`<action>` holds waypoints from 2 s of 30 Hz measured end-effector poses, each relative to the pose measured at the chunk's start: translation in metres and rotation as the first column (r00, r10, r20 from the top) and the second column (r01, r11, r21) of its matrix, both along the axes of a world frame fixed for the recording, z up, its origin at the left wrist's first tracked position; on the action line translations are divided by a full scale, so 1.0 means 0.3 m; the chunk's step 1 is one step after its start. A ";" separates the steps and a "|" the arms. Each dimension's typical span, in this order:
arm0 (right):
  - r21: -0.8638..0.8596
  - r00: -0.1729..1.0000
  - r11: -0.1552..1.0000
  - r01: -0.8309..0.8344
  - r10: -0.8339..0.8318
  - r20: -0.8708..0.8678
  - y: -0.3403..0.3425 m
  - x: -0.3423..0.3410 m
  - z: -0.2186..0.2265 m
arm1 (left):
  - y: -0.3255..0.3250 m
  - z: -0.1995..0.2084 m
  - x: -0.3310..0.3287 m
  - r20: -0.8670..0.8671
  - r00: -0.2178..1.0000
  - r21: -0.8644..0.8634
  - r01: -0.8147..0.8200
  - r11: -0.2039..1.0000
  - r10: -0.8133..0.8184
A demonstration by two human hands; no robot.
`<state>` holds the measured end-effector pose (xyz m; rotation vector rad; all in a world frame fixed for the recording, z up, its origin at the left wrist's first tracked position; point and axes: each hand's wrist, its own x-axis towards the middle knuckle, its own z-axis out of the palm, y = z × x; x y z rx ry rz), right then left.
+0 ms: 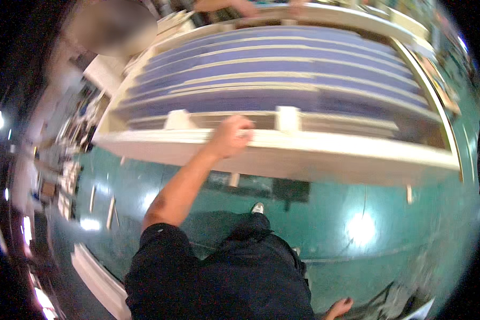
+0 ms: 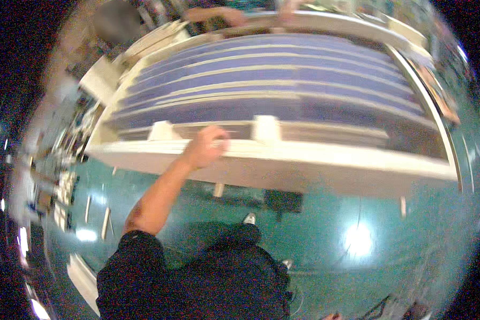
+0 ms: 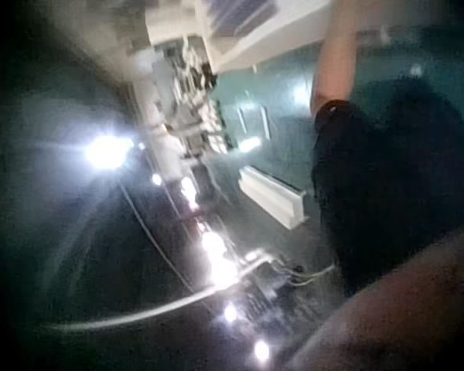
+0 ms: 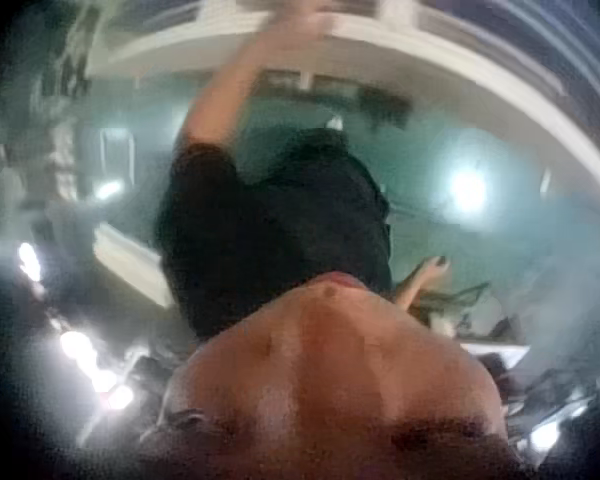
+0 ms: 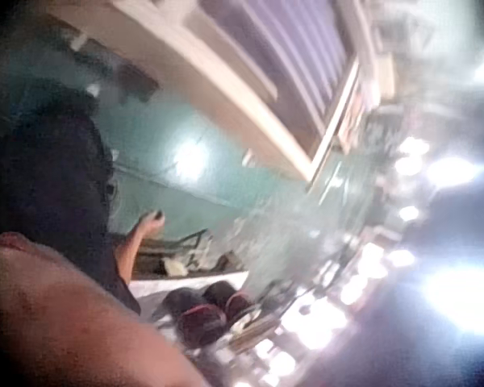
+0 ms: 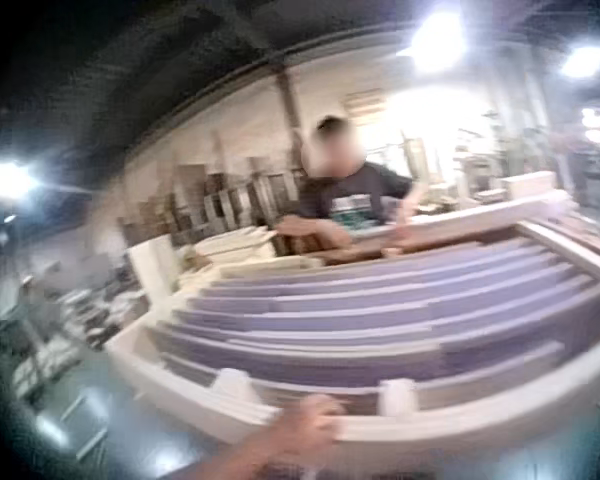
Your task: The person assembles a wooden furniture frame by attaching small wooden blocks and long planks to a curved purple structure. They use a yellow pneumatic nail gun to secure the pieces, frequently adjusting the wood and repositioning the frame to access different attachment points.
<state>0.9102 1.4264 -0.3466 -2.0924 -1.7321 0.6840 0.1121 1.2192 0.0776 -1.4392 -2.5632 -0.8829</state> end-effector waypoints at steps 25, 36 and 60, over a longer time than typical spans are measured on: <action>0.308 0.058 -0.053 -0.950 0.938 0.341 0.012 -2.428 1.489 | -0.699 0.062 -0.447 0.024 0.997 -0.139 -0.068 0.988 0.072; 0.650 0.351 -0.073 -0.756 0.794 0.497 0.217 -2.562 1.564 | -0.652 0.053 -0.418 0.057 0.988 -0.068 -0.136 0.988 0.140; 0.373 0.240 -0.070 -0.925 0.654 0.717 0.293 -2.594 1.951 | -0.712 0.190 -0.443 -0.155 0.964 0.220 -0.179 0.959 0.216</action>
